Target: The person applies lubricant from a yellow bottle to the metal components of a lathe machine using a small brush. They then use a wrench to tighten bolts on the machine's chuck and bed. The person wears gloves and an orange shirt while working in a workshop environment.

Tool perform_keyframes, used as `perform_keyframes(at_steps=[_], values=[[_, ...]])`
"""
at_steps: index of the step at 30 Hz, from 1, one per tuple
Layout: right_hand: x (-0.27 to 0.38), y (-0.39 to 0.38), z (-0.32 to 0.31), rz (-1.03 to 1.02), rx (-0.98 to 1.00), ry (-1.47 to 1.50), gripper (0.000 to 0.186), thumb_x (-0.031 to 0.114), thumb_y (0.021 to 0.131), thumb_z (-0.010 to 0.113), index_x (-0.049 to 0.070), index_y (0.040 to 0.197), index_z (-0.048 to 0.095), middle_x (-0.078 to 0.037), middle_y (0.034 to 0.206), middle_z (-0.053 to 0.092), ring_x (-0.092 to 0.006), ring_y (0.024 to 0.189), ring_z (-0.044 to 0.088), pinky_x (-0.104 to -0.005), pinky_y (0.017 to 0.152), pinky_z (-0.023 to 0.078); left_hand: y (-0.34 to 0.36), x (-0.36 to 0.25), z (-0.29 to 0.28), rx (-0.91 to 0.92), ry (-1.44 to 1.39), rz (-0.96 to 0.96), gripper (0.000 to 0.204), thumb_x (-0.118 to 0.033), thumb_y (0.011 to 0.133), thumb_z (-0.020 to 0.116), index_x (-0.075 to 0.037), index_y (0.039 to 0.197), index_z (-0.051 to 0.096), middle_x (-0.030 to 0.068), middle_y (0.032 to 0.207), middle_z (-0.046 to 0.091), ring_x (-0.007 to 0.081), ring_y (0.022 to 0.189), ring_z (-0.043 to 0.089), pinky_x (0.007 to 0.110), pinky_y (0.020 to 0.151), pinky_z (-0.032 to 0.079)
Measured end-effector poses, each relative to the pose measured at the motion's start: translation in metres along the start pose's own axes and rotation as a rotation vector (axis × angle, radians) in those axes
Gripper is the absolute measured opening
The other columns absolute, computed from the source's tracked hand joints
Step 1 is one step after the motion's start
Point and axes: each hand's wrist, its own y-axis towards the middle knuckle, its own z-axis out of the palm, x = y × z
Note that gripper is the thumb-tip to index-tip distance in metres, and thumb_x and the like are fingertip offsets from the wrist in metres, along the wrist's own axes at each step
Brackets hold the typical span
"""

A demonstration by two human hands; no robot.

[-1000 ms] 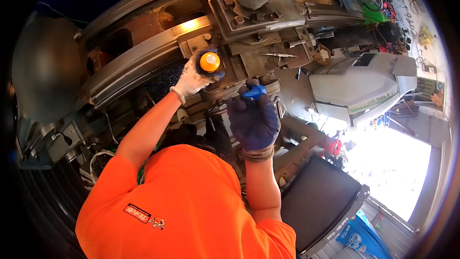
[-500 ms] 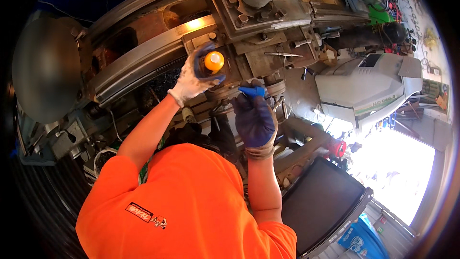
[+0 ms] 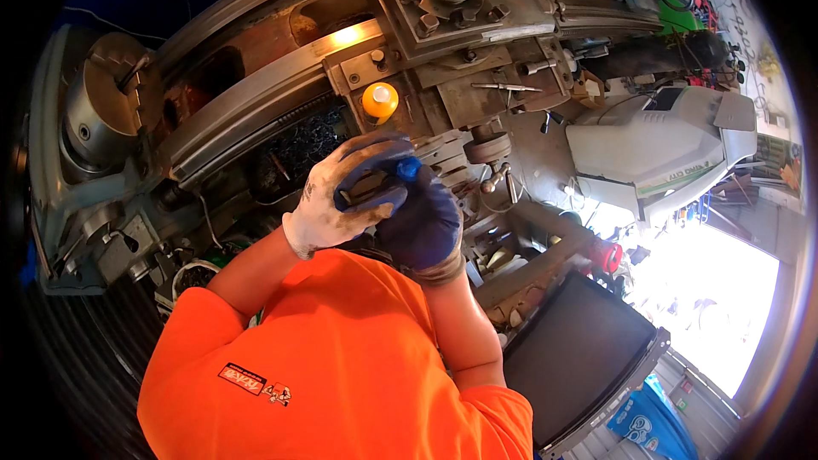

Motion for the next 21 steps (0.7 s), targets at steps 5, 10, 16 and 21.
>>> perform_keyframes(at_steps=[5, 10, 16, 21], values=[[-0.005, -0.003, 0.011, 0.074, -0.029, -0.024, 0.043, 0.034, 0.103, 0.049, 0.005, 0.134, 0.058, -0.014, 0.130, 0.065, -0.0300, 0.123, 0.060, -0.0483, 0.111, 0.042, -0.003, -0.003, 0.002, -0.017, -0.081, -0.057, 0.060, -0.016, 0.074, 0.080, -0.006, 0.130, 0.063, 0.0180, 0.134, 0.060, 0.0344, 0.122, 0.060, 0.043, 0.104, 0.049], [-0.018, -0.008, 0.010, -0.155, -0.342, -0.454, 0.032, 0.009, 0.096, 0.062, -0.001, 0.126, 0.060, -0.010, 0.111, 0.070, -0.0200, 0.098, 0.068, -0.0323, 0.086, 0.053, -0.010, 0.007, 0.003, -0.043, -0.401, -0.100, 0.055, -0.014, 0.073, 0.080, -0.007, 0.126, 0.067, 0.0175, 0.132, 0.062, 0.0334, 0.120, 0.062, 0.041, 0.103, 0.049], [-0.006, -0.012, 0.063, -0.398, -0.280, -1.169, 0.037, 0.005, 0.084, 0.079, -0.003, 0.117, 0.063, -0.008, 0.093, 0.070, -0.0113, 0.082, 0.065, -0.0274, 0.071, 0.053, -0.017, 0.014, -0.017, 0.031, -0.219, -0.020, 0.048, -0.007, 0.080, 0.078, -0.004, 0.127, 0.067, 0.0151, 0.134, 0.060, 0.0250, 0.120, 0.062, 0.037, 0.101, 0.051], [-0.006, -0.016, 0.059, -0.515, -0.153, -1.613, 0.045, 0.005, 0.080, 0.084, -0.004, 0.118, 0.063, -0.008, 0.102, 0.068, -0.0134, 0.088, 0.065, -0.0285, 0.080, 0.052, -0.026, 0.017, -0.017, -0.007, -0.238, -0.037, 0.046, -0.006, 0.079, 0.076, -0.003, 0.124, 0.068, 0.0156, 0.124, 0.066, 0.0279, 0.113, 0.066, 0.038, 0.098, 0.053]])
